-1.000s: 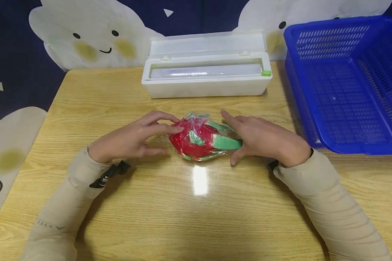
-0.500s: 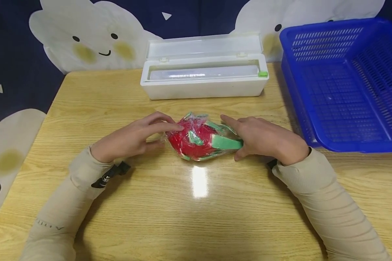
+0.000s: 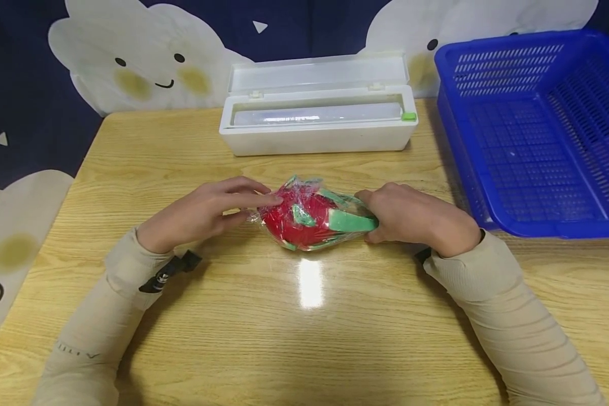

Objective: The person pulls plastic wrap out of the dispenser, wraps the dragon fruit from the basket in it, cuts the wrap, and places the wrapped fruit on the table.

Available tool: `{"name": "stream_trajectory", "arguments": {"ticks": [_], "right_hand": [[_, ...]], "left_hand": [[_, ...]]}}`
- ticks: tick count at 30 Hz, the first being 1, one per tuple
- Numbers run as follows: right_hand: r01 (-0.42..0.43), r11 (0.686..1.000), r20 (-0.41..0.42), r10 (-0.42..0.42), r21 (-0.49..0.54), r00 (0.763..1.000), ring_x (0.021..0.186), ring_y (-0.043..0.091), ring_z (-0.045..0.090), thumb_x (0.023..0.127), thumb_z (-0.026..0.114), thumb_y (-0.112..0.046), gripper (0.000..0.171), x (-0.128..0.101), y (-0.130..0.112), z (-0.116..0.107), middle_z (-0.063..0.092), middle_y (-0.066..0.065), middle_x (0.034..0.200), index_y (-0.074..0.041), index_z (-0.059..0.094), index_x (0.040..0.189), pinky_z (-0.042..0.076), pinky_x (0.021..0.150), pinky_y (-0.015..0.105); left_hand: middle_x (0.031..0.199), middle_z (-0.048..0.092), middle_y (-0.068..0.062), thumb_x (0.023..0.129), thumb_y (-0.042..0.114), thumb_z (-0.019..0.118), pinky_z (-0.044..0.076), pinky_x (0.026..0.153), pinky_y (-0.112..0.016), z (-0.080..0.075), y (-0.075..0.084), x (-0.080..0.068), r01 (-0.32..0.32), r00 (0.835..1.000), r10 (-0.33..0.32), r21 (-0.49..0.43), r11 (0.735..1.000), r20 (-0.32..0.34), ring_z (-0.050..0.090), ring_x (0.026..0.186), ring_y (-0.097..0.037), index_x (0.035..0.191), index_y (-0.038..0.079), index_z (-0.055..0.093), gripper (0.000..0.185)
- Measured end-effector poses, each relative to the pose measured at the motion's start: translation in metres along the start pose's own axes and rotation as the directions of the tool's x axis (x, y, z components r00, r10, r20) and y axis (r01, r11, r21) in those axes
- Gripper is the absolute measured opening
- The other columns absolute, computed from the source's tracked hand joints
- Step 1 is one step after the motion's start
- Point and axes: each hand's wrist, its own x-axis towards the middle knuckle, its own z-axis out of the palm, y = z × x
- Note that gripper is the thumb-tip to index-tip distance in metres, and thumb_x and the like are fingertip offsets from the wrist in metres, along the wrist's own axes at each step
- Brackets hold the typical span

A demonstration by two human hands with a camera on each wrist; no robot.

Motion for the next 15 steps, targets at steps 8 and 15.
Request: {"name": "stream_trajectory", "arguments": {"ticks": [8,15], "right_hand": [[0.016,1.0,-0.018,-0.017,-0.017,1.0,0.091,0.025,0.072,0.078,0.09,-0.036,0.076,0.0,-0.001,0.0,0.078,0.01,0.102,-0.004,0.059,0.14,0.059,0.085,0.052],[0.014,1.0,-0.022,-0.014,-0.015,1.0,0.091,0.024,0.072,0.078,0.089,-0.035,0.069,-0.002,-0.003,-0.002,0.077,0.007,0.1,-0.006,0.062,0.135,0.059,0.086,0.052]], "left_hand": [[0.135,0.07,-0.005,0.093,0.004,0.074,0.062,0.098,-0.034,-0.011,0.005,0.001,-0.015,1.0,0.015,0.023,1.0,-0.02,0.069,0.122,-0.02,0.138,0.021,0.069,0.048],[0.116,0.079,-0.003,0.092,0.006,0.076,0.062,0.096,-0.032,-0.024,0.013,0.01,-0.009,1.0,0.01,0.051,0.999,-0.008,0.075,0.108,-0.016,0.12,0.013,0.078,0.029]]}}
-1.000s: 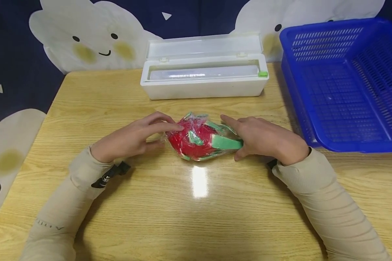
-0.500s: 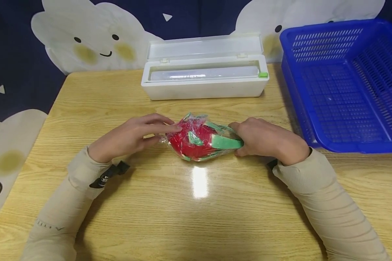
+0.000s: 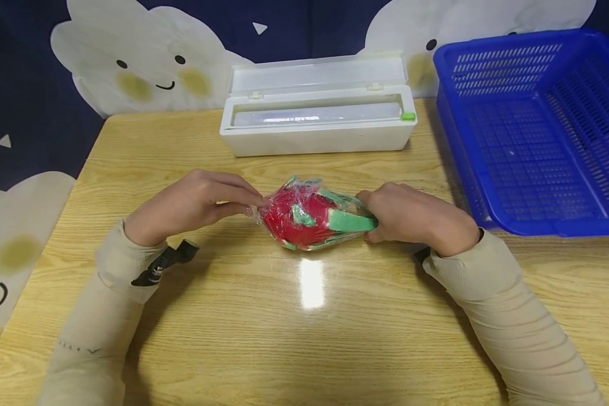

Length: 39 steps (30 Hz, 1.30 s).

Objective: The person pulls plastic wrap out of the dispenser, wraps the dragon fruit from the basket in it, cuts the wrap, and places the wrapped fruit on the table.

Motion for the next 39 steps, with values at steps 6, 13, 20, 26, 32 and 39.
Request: {"name": "stream_trajectory", "arguments": {"ticks": [6,13,20,26,32,39], "right_hand": [[0.004,1.0,0.007,-0.004,0.004,1.0,0.088,0.022,0.071,0.079,0.089,-0.033,0.061,0.001,-0.001,0.001,0.076,0.005,0.096,-0.008,0.064,0.127,0.059,0.083,0.05],[0.011,1.0,0.008,-0.011,0.0,1.0,0.084,0.02,0.07,0.078,0.089,-0.031,0.049,0.003,-0.003,0.001,0.075,0.004,0.092,-0.009,0.064,0.115,0.059,0.077,0.047],[0.026,1.0,-0.004,-0.026,0.0,1.0,0.079,0.018,0.068,0.077,0.09,-0.031,0.046,0.004,-0.003,0.003,0.073,0.003,0.088,-0.007,0.063,0.106,0.057,0.07,0.045],[0.034,0.999,-0.004,-0.034,0.001,0.999,0.075,0.017,0.065,0.077,0.09,-0.03,0.044,0.005,-0.004,0.004,0.07,0.002,0.083,-0.007,0.062,0.102,0.055,0.065,0.043],[0.027,1.0,-0.004,-0.027,-0.004,1.0,0.073,0.015,0.062,0.078,0.089,-0.03,0.042,0.004,-0.005,0.002,0.068,0.0,0.081,-0.008,0.061,0.101,0.053,0.065,0.04],[0.038,0.999,-0.02,-0.038,-0.014,0.999,0.071,0.015,0.059,0.079,0.089,-0.03,0.04,0.003,-0.004,0.001,0.065,-0.001,0.079,-0.009,0.061,0.099,0.051,0.063,0.04]], "left_hand": [[0.113,0.08,-0.003,0.096,0.003,0.07,0.063,0.093,-0.032,-0.001,0.003,0.003,0.021,0.999,-0.021,-0.001,1.0,0.032,0.076,0.105,-0.015,0.116,0.011,0.079,0.023],[0.11,0.08,0.0,0.099,0.003,0.065,0.063,0.092,-0.032,-0.003,0.009,0.01,0.031,0.997,-0.033,0.024,0.999,0.077,0.075,0.102,-0.012,0.114,0.012,0.08,0.022],[0.109,0.08,0.001,0.1,0.003,0.064,0.063,0.093,-0.031,-0.003,0.01,0.015,0.064,0.993,-0.068,0.041,0.997,0.099,0.075,0.102,-0.01,0.111,0.013,0.081,0.022],[0.111,0.08,-0.001,0.098,0.007,0.069,0.063,0.09,-0.032,0.001,0.007,0.013,0.06,0.997,-0.06,0.005,0.998,0.042,0.076,0.101,-0.012,0.116,0.012,0.079,0.022],[0.112,0.079,-0.002,0.094,0.011,0.075,0.063,0.084,-0.029,0.005,0.002,0.014,0.056,0.997,-0.058,-0.041,0.998,-0.059,0.074,0.097,-0.011,0.12,0.013,0.078,0.026],[0.1,0.08,-0.003,0.088,0.021,0.083,0.062,0.076,-0.028,0.005,-0.002,0.017,0.145,0.981,-0.15,-0.045,0.988,-0.127,0.073,0.085,-0.011,0.102,0.009,0.081,0.019]]}}
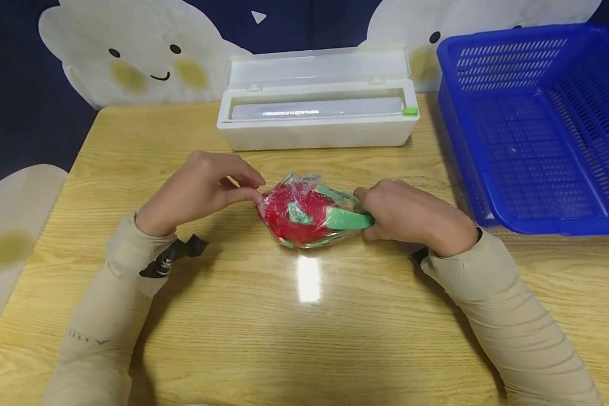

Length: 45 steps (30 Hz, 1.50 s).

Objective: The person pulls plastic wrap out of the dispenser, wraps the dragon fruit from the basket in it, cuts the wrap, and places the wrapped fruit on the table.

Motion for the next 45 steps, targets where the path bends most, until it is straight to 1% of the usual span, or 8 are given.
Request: {"name": "stream_trajectory", "arguments": {"ticks": [5,10,14,21,25,31,37,45], "right_hand": [[0.002,1.0,0.001,-0.002,0.0,1.0,0.071,0.014,0.059,0.079,0.089,-0.03,0.041,0.0,0.0,0.001,0.066,0.0,0.079,-0.008,0.061,0.1,0.05,0.062,0.039],[0.001,1.0,0.002,-0.001,0.012,1.0,0.07,0.014,0.058,0.079,0.089,-0.029,0.04,0.0,-0.001,0.0,0.065,-0.001,0.079,-0.009,0.06,0.098,0.05,0.063,0.037],[0.003,1.0,-0.004,-0.003,0.015,1.0,0.071,0.013,0.06,0.078,0.089,-0.029,0.039,-0.002,-0.002,-0.002,0.066,-0.002,0.079,-0.01,0.061,0.099,0.052,0.064,0.037],[0.015,1.0,-0.029,-0.015,0.021,0.999,0.072,0.013,0.06,0.078,0.089,-0.031,0.045,-0.003,-0.003,-0.004,0.067,-0.001,0.081,-0.01,0.061,0.106,0.054,0.066,0.038],[0.029,0.999,-0.042,-0.028,0.034,0.999,0.069,0.012,0.057,0.078,0.089,-0.034,0.048,-0.003,-0.004,-0.004,0.065,-0.002,0.079,-0.009,0.059,0.106,0.051,0.062,0.035],[-0.006,0.994,-0.016,0.008,0.111,1.0,0.066,0.013,0.052,0.077,0.09,-0.045,0.057,-0.004,-0.007,-0.002,0.057,-0.002,0.076,-0.012,0.054,0.105,0.044,0.058,0.029],[-0.005,0.994,-0.051,0.011,0.109,0.999,0.063,0.015,0.051,0.084,0.084,-0.022,0.046,-0.002,-0.01,0.002,0.057,0.001,0.073,-0.006,0.051,0.111,0.044,0.055,0.031],[0.005,0.992,-0.122,0.011,0.128,0.992,0.059,0.016,0.049,0.082,0.073,-0.002,0.034,0.0,-0.013,0.008,0.056,0.004,0.069,-0.005,0.05,0.107,0.041,0.049,0.027]], "left_hand": [[0.09,0.08,-0.001,0.088,0.018,0.083,0.061,0.069,-0.025,0.001,0.001,0.0,0.0,1.0,0.0,-0.022,1.0,-0.023,0.071,0.075,-0.008,0.093,0.009,0.081,0.01],[0.096,0.081,-0.002,0.091,0.014,0.08,0.062,0.072,-0.025,0.002,0.009,-0.003,-0.055,0.998,0.055,0.012,0.998,-0.004,0.073,0.08,-0.009,0.097,0.009,0.082,0.007],[0.098,0.081,-0.004,0.092,0.011,0.077,0.063,0.074,-0.026,0.002,0.014,-0.004,-0.07,0.997,0.069,0.037,0.997,0.031,0.074,0.082,-0.011,0.099,0.007,0.082,0.009],[0.096,0.081,-0.002,0.092,0.017,0.078,0.064,0.077,-0.024,-0.004,0.011,-0.005,-0.016,0.993,0.018,-0.013,1.0,0.114,0.075,0.081,-0.009,0.097,0.01,0.082,0.009],[0.093,0.08,0.001,0.09,0.023,0.082,0.063,0.075,-0.024,-0.004,0.008,-0.005,0.006,0.992,-0.002,-0.03,1.0,0.128,0.073,0.08,-0.007,0.095,0.012,0.081,0.012],[0.089,0.077,0.004,0.09,0.024,0.081,0.059,0.07,-0.022,-0.003,0.004,-0.004,0.013,0.99,-0.01,-0.022,1.0,0.139,0.066,0.076,-0.004,0.09,0.015,0.078,0.01],[0.087,0.075,0.005,0.088,0.026,0.081,0.059,0.072,-0.022,-0.003,0.0,-0.004,0.02,0.988,-0.011,-0.056,0.998,0.155,0.067,0.077,-0.004,0.088,0.015,0.076,0.012],[0.087,0.074,0.007,0.086,0.034,0.081,0.056,0.071,-0.025,-0.002,-0.007,-0.003,0.064,0.982,-0.054,-0.052,0.997,0.183,0.062,0.076,-0.007,0.091,0.018,0.076,0.017]]}}
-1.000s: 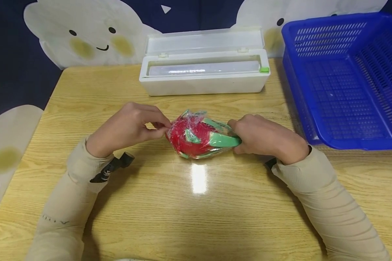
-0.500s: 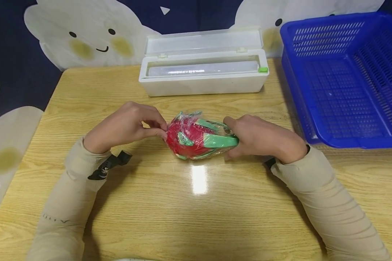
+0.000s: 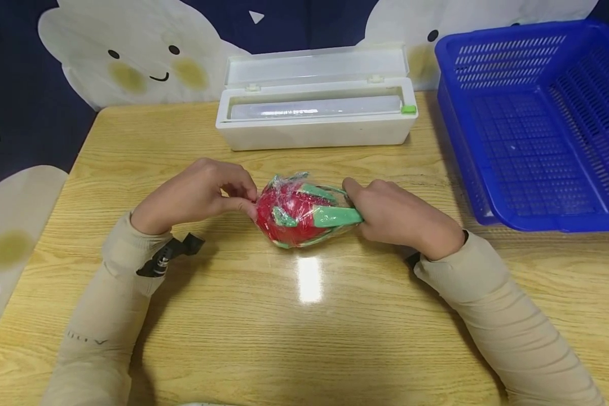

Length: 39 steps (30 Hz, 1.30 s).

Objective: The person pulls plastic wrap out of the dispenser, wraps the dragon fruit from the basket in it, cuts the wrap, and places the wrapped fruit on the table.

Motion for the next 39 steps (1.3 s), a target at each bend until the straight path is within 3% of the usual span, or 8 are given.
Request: {"name": "stream_trajectory", "arguments": {"ticks": [5,11,16,26,29,34,39], "right_hand": [[0.031,0.999,-0.043,-0.032,-0.019,0.999,0.057,0.015,0.051,0.086,0.067,0.003,0.029,0.001,0.0,0.005,0.058,0.005,0.067,-0.003,0.047,0.106,0.041,0.048,0.027],[0.05,0.998,-0.043,-0.052,-0.034,0.998,0.057,0.014,0.052,0.084,0.068,0.008,0.034,0.0,-0.001,0.004,0.057,0.004,0.066,-0.004,0.045,0.106,0.042,0.05,0.027],[0.068,0.997,-0.04,-0.069,-0.043,0.997,0.058,0.014,0.05,0.081,0.067,0.012,0.037,0.0,-0.001,0.001,0.055,0.002,0.067,-0.004,0.045,0.107,0.042,0.05,0.027],[0.078,0.995,-0.028,-0.08,-0.055,0.996,0.057,0.014,0.049,0.081,0.068,0.011,0.035,-0.002,-0.003,0.001,0.053,0.0,0.065,-0.005,0.046,0.104,0.041,0.05,0.027],[0.051,0.997,-0.026,-0.052,-0.055,0.998,0.058,0.015,0.051,0.082,0.071,0.008,0.035,-0.002,-0.003,0.002,0.055,0.001,0.067,-0.005,0.047,0.104,0.043,0.05,0.029],[0.014,0.998,0.007,-0.013,-0.068,1.0,0.063,0.015,0.055,0.083,0.083,-0.014,0.04,-0.002,0.0,0.0,0.061,0.002,0.074,-0.006,0.051,0.106,0.047,0.055,0.032],[-0.037,0.998,0.065,0.04,-0.059,0.997,0.079,0.018,0.064,0.086,0.084,-0.03,0.055,-0.007,0.005,-0.007,0.07,0.006,0.094,-0.007,0.054,0.125,0.056,0.07,0.04]], "left_hand": [[0.095,0.078,0.006,0.089,0.038,0.079,0.053,0.071,-0.027,0.0,-0.007,0.001,0.055,0.999,-0.054,0.069,0.996,-0.004,0.06,0.075,-0.008,0.102,0.017,0.079,0.025],[0.107,0.08,0.002,0.092,0.033,0.077,0.061,0.085,-0.032,-0.004,-0.006,0.002,0.055,0.998,-0.053,0.067,0.996,-0.021,0.071,0.092,-0.009,0.11,0.014,0.08,0.026],[0.107,0.08,0.002,0.089,0.033,0.08,0.061,0.086,-0.031,-0.007,-0.001,0.003,0.064,0.997,-0.06,0.071,0.995,-0.052,0.072,0.092,-0.009,0.109,0.015,0.081,0.027],[0.107,0.081,0.003,0.092,0.027,0.077,0.063,0.086,-0.028,-0.004,0.002,0.0,-0.007,0.998,0.011,0.08,0.997,-0.06,0.074,0.093,-0.006,0.11,0.014,0.08,0.022],[0.109,0.081,0.003,0.093,0.029,0.077,0.063,0.086,-0.027,-0.003,0.001,0.001,-0.005,0.999,0.007,0.075,0.997,-0.037,0.074,0.094,-0.006,0.112,0.015,0.08,0.024],[0.112,0.08,0.0,0.093,0.032,0.078,0.064,0.086,-0.026,0.0,0.003,-0.002,0.014,1.0,-0.014,0.047,0.999,-0.005,0.076,0.096,-0.009,0.116,0.013,0.078,0.03],[0.111,0.079,0.001,0.093,0.033,0.078,0.063,0.085,-0.026,0.001,0.008,-0.001,-0.009,1.0,0.009,0.057,0.998,-0.015,0.075,0.092,-0.01,0.115,0.013,0.078,0.03]]}}
